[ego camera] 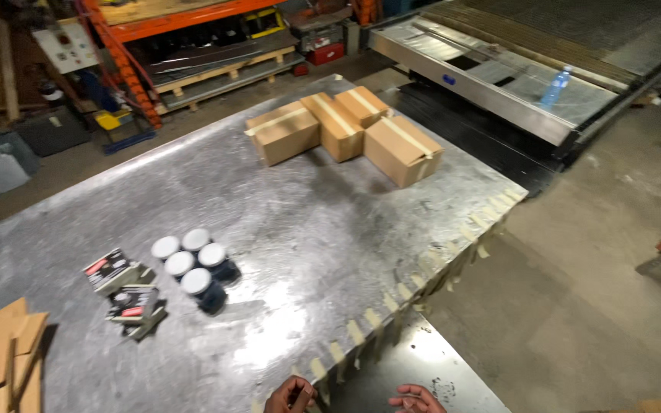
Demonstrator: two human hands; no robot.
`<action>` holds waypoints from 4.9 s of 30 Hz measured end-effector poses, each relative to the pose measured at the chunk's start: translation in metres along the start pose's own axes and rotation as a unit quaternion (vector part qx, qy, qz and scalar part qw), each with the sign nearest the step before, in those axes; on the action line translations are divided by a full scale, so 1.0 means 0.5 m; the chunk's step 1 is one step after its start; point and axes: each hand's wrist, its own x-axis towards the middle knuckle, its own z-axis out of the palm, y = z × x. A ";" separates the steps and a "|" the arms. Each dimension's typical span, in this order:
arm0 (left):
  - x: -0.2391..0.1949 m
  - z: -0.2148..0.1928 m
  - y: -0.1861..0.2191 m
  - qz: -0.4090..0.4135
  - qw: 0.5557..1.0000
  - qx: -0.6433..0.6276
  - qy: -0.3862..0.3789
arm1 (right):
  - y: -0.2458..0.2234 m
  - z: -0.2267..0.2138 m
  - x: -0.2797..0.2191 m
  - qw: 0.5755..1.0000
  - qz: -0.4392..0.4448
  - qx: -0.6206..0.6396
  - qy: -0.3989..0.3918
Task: The person folds cardboard boxes into shape, places small jars and small boxes inside, and seals them with strips of masking tape.
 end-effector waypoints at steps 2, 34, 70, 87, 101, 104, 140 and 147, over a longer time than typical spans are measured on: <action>0.018 0.052 0.029 0.051 0.993 0.108 -0.011 | -0.073 -0.043 -0.004 0.990 0.069 0.115 0.038; 0.845 0.588 0.950 0.371 0.924 0.039 0.085 | -0.885 -0.058 0.469 0.983 -0.165 -0.043 0.070; 0.741 0.572 0.826 0.208 0.898 0.037 0.385 | -1.134 0.012 0.678 0.967 -0.103 -0.223 0.059; 0.427 0.252 0.527 0.151 0.816 0.057 0.556 | -0.760 0.244 0.603 0.905 -0.205 -0.362 -0.087; 0.283 0.204 0.615 0.330 0.844 0.105 0.409 | -0.781 0.319 0.472 0.697 -0.573 -0.431 0.018; 0.257 0.208 0.655 0.400 0.829 0.141 0.364 | -0.827 0.369 0.437 0.667 -0.584 -0.448 -0.119; 0.060 0.287 0.893 0.421 0.846 0.095 0.313 | -0.866 0.184 0.483 0.886 -0.219 -0.290 -0.287; -0.015 0.188 0.695 0.396 0.846 0.117 0.338 | -0.679 0.244 0.272 0.848 -0.167 -0.397 -0.308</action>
